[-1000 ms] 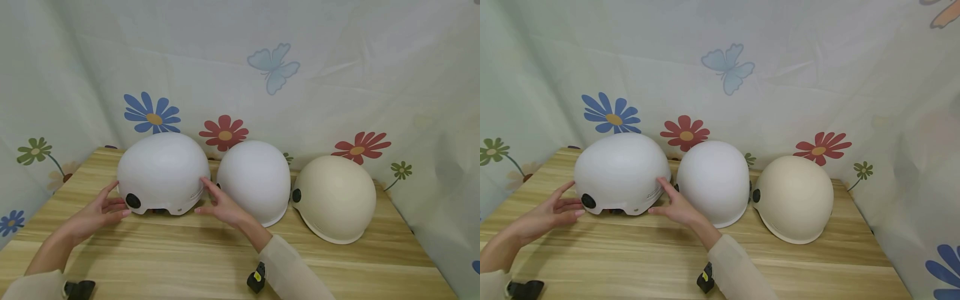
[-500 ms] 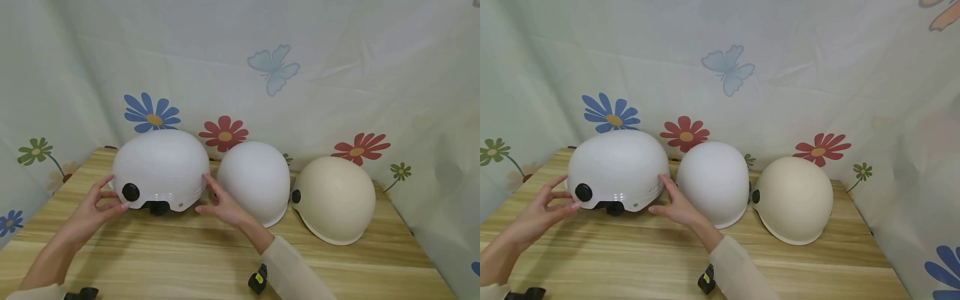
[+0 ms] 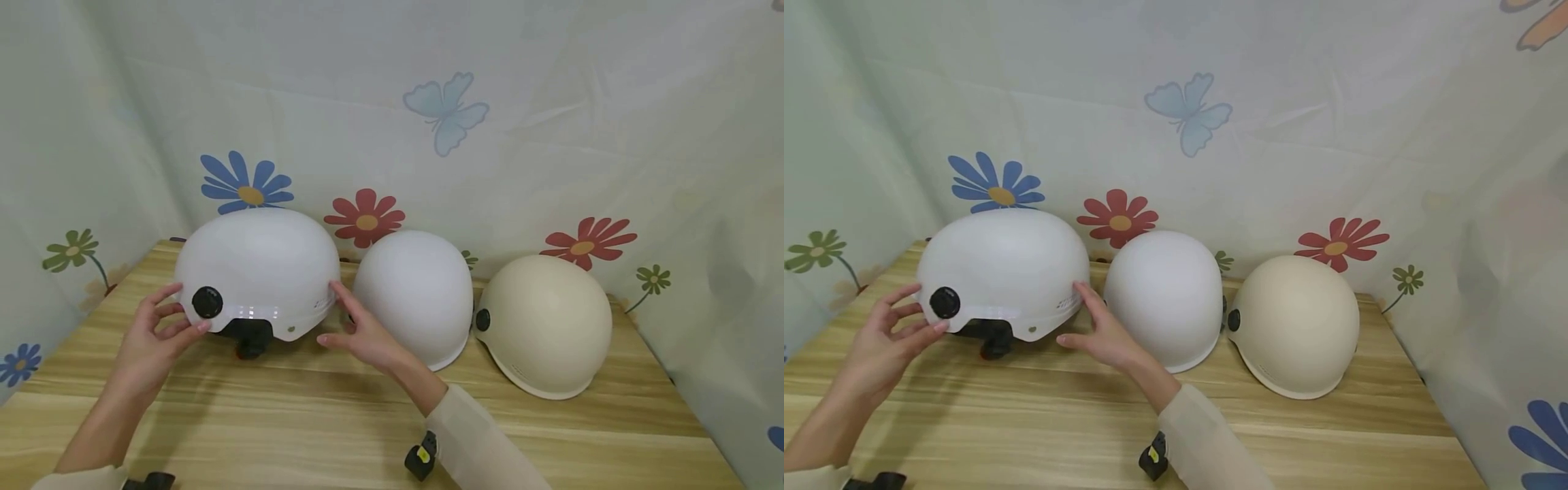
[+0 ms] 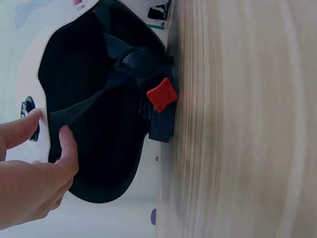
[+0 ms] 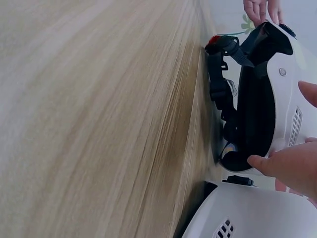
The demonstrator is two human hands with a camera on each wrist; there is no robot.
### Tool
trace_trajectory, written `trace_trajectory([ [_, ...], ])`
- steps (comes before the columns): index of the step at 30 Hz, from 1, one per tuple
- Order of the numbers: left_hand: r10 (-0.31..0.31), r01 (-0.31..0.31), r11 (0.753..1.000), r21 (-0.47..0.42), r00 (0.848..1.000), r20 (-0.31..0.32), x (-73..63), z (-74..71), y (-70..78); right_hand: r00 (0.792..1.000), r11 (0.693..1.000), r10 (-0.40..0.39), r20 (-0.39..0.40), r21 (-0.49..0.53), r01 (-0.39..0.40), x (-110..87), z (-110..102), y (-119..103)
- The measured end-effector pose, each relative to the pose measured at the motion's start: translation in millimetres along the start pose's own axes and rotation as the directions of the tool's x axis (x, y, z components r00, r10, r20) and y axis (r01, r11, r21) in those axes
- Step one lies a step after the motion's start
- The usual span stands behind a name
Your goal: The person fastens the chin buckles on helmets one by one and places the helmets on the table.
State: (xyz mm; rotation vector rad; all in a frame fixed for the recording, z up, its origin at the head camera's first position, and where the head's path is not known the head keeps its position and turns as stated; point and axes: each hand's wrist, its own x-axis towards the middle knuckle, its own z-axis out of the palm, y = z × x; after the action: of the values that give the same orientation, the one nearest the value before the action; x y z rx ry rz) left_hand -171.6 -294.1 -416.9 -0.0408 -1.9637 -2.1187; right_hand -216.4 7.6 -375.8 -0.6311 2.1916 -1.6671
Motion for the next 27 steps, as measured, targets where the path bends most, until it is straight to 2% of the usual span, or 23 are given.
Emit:
trace_trajectory([
  [6,0.041,-0.042,0.987,-0.155,0.999,-0.012,20.7,-21.9,-46.2,1.000,1.000,-0.008,-0.003,-0.003,0.008,1.0,-0.4,-0.6],
  [9,0.040,-0.041,0.981,-0.189,0.999,-0.011,24.4,-24.0,-52.0,1.000,1.000,-0.012,-0.003,0.001,0.012,0.9,-0.8,-0.6],
  [11,0.027,-0.031,0.978,-0.208,0.999,-0.024,22.4,-19.0,-44.8,1.000,1.000,-0.016,0.000,0.002,0.016,0.7,-0.9,-0.5],
  [13,0.017,-0.022,0.973,-0.231,1.000,-0.022,16.7,-10.0,-28.8,1.000,1.000,-0.018,0.004,0.002,0.018,0.4,-1.1,-0.7],
  [17,0.028,-0.027,0.938,-0.345,1.000,-0.004,1.1,12.6,8.6,1.000,1.000,-0.029,0.009,0.005,0.029,-0.2,-1.6,-0.3],
  [19,0.045,-0.036,0.918,-0.396,0.999,0.013,-4.5,20.5,21.7,0.999,0.999,-0.030,0.014,0.025,0.030,-0.9,-2.5,0.0],
  [22,0.062,-0.045,0.907,-0.419,0.998,0.027,-8.5,26.9,31.8,0.999,0.998,-0.022,0.029,0.059,0.020,-2.3,-4.9,0.5],
  [27,0.097,-0.067,0.920,-0.386,0.994,0.058,-9.1,31.6,36.1,0.999,0.995,-0.016,0.050,0.101,0.011,-3.9,-12.0,-0.6],
])
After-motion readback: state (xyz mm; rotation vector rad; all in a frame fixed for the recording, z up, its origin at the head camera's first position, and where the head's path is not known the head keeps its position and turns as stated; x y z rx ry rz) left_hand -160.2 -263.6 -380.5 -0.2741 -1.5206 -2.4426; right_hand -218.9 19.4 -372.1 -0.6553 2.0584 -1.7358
